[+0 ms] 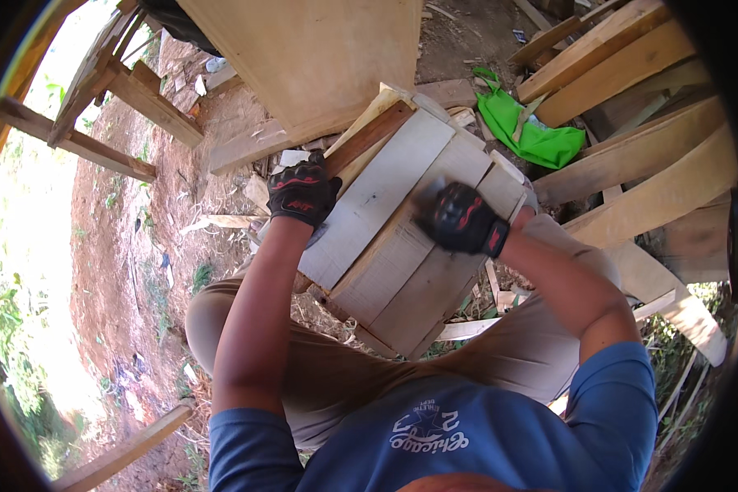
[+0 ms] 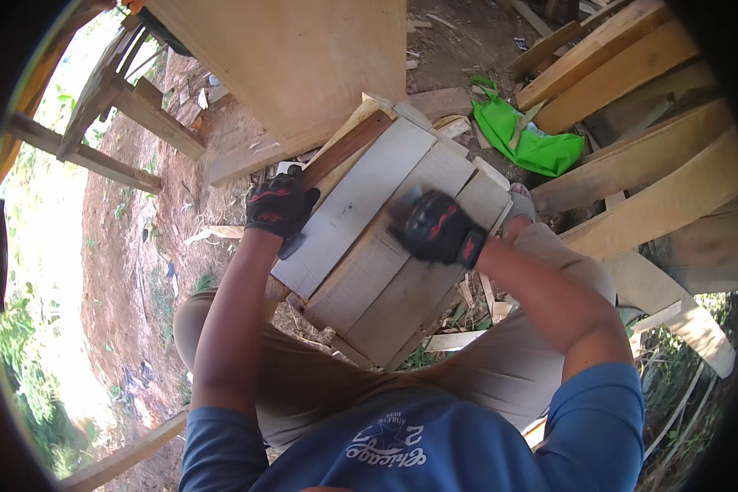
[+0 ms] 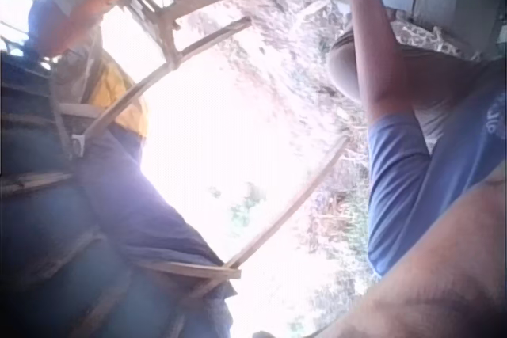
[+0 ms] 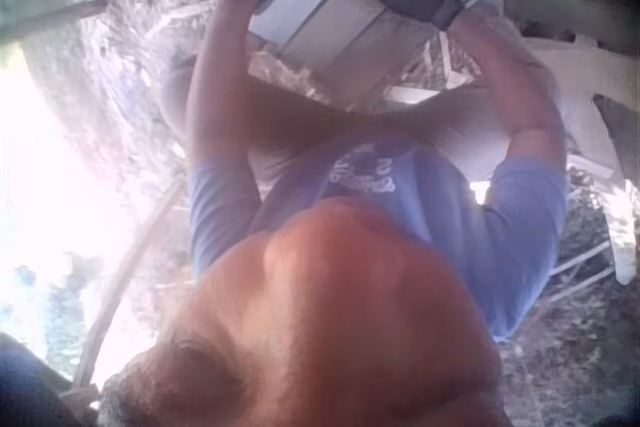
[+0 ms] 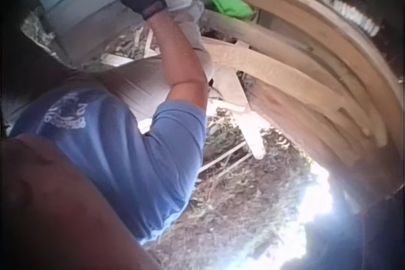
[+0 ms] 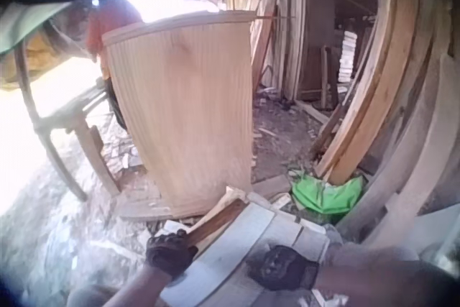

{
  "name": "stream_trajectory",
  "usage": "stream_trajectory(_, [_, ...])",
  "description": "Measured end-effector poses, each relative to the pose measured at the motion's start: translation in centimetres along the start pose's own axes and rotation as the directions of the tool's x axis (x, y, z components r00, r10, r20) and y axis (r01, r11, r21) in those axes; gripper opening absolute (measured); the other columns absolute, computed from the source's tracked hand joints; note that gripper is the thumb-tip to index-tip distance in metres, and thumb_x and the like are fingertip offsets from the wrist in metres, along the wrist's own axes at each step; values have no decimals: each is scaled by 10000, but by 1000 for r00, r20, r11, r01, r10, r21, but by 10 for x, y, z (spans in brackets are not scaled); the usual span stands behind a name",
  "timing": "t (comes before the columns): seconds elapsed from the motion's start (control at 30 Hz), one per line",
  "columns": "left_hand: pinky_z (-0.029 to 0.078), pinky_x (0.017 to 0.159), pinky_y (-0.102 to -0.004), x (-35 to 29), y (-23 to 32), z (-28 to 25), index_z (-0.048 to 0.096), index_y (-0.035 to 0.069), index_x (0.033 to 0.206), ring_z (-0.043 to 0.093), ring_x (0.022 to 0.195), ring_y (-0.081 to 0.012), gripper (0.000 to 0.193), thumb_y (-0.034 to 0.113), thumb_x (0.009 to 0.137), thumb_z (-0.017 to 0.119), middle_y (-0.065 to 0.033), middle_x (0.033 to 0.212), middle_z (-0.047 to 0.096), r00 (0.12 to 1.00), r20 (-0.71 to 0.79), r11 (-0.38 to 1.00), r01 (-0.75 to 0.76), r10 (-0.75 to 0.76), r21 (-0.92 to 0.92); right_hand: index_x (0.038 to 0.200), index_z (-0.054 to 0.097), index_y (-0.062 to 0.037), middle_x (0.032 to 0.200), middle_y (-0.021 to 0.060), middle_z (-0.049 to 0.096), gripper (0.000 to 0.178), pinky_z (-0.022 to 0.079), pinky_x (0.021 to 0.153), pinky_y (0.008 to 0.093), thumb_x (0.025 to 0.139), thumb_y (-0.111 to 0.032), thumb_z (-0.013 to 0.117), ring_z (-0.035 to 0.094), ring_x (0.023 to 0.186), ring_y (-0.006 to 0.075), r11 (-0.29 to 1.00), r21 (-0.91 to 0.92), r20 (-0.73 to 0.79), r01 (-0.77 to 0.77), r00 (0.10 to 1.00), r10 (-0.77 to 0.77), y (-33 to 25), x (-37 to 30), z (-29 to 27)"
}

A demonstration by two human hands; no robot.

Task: The person rubs a piece of sandpaper against the edges of wooden slats on a structure. They also use a hammer-like tool to shift the slats into position.

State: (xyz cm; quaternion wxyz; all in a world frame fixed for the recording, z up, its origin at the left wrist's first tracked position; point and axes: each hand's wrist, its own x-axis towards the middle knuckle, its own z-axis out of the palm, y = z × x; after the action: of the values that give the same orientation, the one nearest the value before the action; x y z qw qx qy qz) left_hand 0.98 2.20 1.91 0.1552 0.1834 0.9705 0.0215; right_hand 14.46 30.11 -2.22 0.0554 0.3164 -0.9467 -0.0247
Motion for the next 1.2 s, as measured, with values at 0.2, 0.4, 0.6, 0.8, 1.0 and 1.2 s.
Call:
stream_trajectory(0.2, [563, 943, -512, 7, 2, 10, 644, 95, 1299, 726, 1098, -372, 506, 477, 967, 660, -177, 1199, 753, 994, -109, 998, -2, 9, 60, 929, 656, -117, 695, 111, 651, 139, 509, 525, 476, 977, -223, 580, 659, 591, 318, 979, -76, -148, -190, 973, 178, 77, -8, 8])
stream_trajectory(0.4, [571, 916, -521, 7, -6, 17, 656, 90, 1271, 737, 1052, -378, 494, 476, 964, 667, -178, 1108, 770, 984, -168, 996, -49, 61, 76, 891, 669, -86, 637, 106, 648, 159, 528, 595, 484, 913, -226, 597, 670, 603, 308, 998, 67, -117, 14, 993, -6, -12, 10, -2])
stream_trajectory(0.6, [542, 995, -538, 4, 0, 8, 594, 52, 1371, 694, 1160, -421, 588, 513, 1006, 593, -220, 1237, 727, 996, -62, 997, -56, 58, 45, 899, 670, -104, 756, 133, 695, 182, 537, 592, 514, 957, -259, 596, 675, 622, 339, 963, -7, -91, -269, 959, 267, 76, -12, 15])
stream_trajectory(0.8, [540, 996, -539, 0, -1, 3, 588, 47, 1379, 696, 1154, -417, 601, 519, 1007, 588, -224, 1240, 725, 998, -47, 995, -49, 53, 82, 817, 675, -130, 701, 76, 671, 120, 547, 639, 480, 853, -239, 640, 684, 636, 283, 998, 7, -44, 68, 997, -68, -11, -2, 0])
stream_trajectory(1.0, [535, 1005, -537, 2, 3, 3, 552, 42, 1423, 696, 1169, -411, 616, 508, 1022, 556, -232, 1265, 715, 999, -23, 996, -41, 43, 80, 968, 708, -97, 771, 140, 714, 261, 561, 653, 520, 1013, -308, 562, 697, 674, 356, 940, 55, -218, -337, 915, 341, 75, -16, 14])
stream_trajectory(1.2, [533, 1016, -542, 4, 2, 5, 541, 53, 1440, 696, 1176, -416, 628, 525, 1025, 549, -241, 1285, 709, 1000, 13, 993, -24, 22, 118, 725, 654, -172, 574, 84, 613, 191, 535, 656, 473, 895, -257, 633, 674, 611, 286, 987, 157, -89, 35, 996, -21, -29, -9, -2])
